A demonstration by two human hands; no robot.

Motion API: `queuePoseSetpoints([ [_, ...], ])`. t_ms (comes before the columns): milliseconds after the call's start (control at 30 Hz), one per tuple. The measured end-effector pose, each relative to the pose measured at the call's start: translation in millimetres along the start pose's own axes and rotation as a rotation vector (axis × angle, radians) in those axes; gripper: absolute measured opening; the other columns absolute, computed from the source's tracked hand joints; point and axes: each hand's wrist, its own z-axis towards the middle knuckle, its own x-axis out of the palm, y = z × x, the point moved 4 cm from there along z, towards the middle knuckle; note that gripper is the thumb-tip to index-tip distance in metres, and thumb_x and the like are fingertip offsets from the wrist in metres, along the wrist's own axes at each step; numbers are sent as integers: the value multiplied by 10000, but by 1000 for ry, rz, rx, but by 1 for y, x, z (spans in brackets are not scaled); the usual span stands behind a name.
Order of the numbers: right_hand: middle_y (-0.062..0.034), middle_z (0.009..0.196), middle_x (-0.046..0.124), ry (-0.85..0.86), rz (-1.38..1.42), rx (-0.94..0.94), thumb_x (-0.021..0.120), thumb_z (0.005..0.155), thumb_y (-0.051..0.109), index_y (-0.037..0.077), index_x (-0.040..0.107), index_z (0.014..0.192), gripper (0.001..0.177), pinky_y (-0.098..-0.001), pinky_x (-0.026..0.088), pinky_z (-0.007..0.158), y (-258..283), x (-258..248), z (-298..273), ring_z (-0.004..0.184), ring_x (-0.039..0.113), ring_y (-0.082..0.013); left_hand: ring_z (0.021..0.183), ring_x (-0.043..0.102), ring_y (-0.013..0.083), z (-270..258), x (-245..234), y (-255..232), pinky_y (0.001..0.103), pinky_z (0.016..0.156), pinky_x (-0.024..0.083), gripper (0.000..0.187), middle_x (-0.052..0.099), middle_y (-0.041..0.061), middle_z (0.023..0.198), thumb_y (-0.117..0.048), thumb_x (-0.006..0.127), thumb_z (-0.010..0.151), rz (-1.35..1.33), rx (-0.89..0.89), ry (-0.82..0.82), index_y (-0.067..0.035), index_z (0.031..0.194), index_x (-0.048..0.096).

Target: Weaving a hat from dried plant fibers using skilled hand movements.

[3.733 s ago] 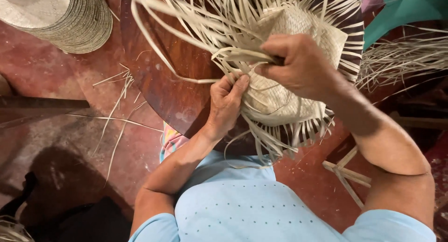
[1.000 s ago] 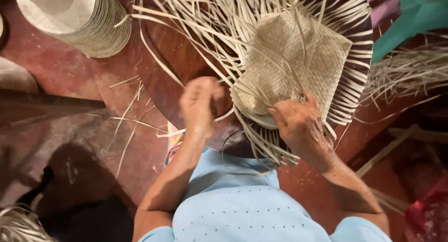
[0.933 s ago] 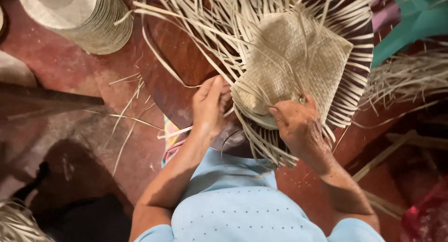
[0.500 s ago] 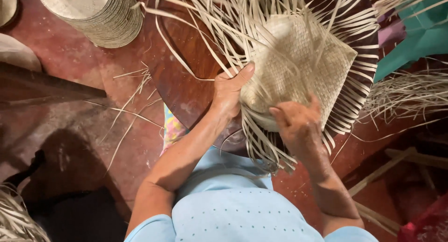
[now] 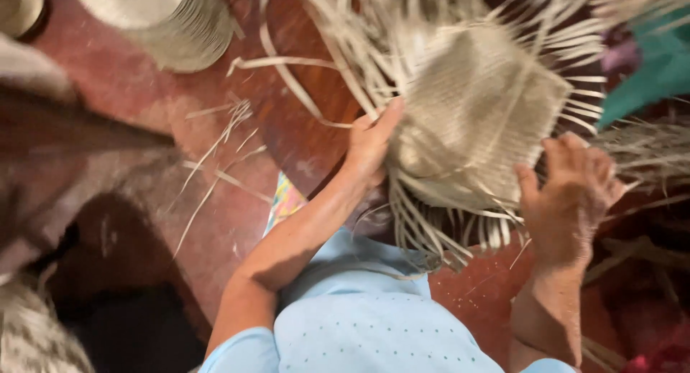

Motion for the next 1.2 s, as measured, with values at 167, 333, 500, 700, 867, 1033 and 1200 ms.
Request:
queuePoseSetpoints([
  [167,-240,1244,695,17,752,-289,787,1017,-4,-74,733,1214,216,-487,488,1069,61,-42,47,1164,642,-392,774,726,196,17,-6,19,333,732,603,226,773,124,906,-134,819,824,-233,75,72,-6,1002,761],
  [333,-278,1221,716,43,926,-464,772,1014,-76,-111,736,1213,205,-466,562,1014,102,-22,76,1125,684,-390,745,697,161,23,-14,23,300,715,586,228,761,78,871,-119,837,803,-320,158,88,-26,996,758],
  [500,-219,1070,715,71,1044,-453,765,1015,-108,-104,727,1194,183,-393,509,934,116,26,86,983,650,-297,819,732,201,17,-9,16,319,751,621,213,765,128,937,-25,808,839,-376,140,204,-8,1031,717],
  [700,-189,1092,700,127,946,-364,773,972,-48,-45,743,1190,221,-394,525,866,119,-16,91,935,658,-282,754,696,139,19,-9,25,279,720,586,188,762,73,870,-62,840,794,-313,236,128,-53,950,736],
  [867,-196,1015,661,177,1081,-207,794,921,-27,16,745,1174,262,-405,596,690,112,-14,95,883,723,-373,792,760,233,15,-2,17,370,689,652,293,754,127,901,-43,869,794,-211,158,87,-30,1053,733],
  [1033,-126,911,658,186,1024,-267,740,942,1,91,763,1138,217,-404,588,675,116,30,102,825,712,-325,791,765,210,3,0,6,336,695,655,265,764,120,909,-3,859,796,-211,191,88,-14,1031,739],
  [1200,-181,867,615,268,1064,-360,682,936,-18,74,756,1148,243,-466,541,700,125,36,112,794,660,-389,796,753,190,-17,6,-18,309,692,646,242,762,145,893,6,839,815,-167,317,92,13,1031,730],
])
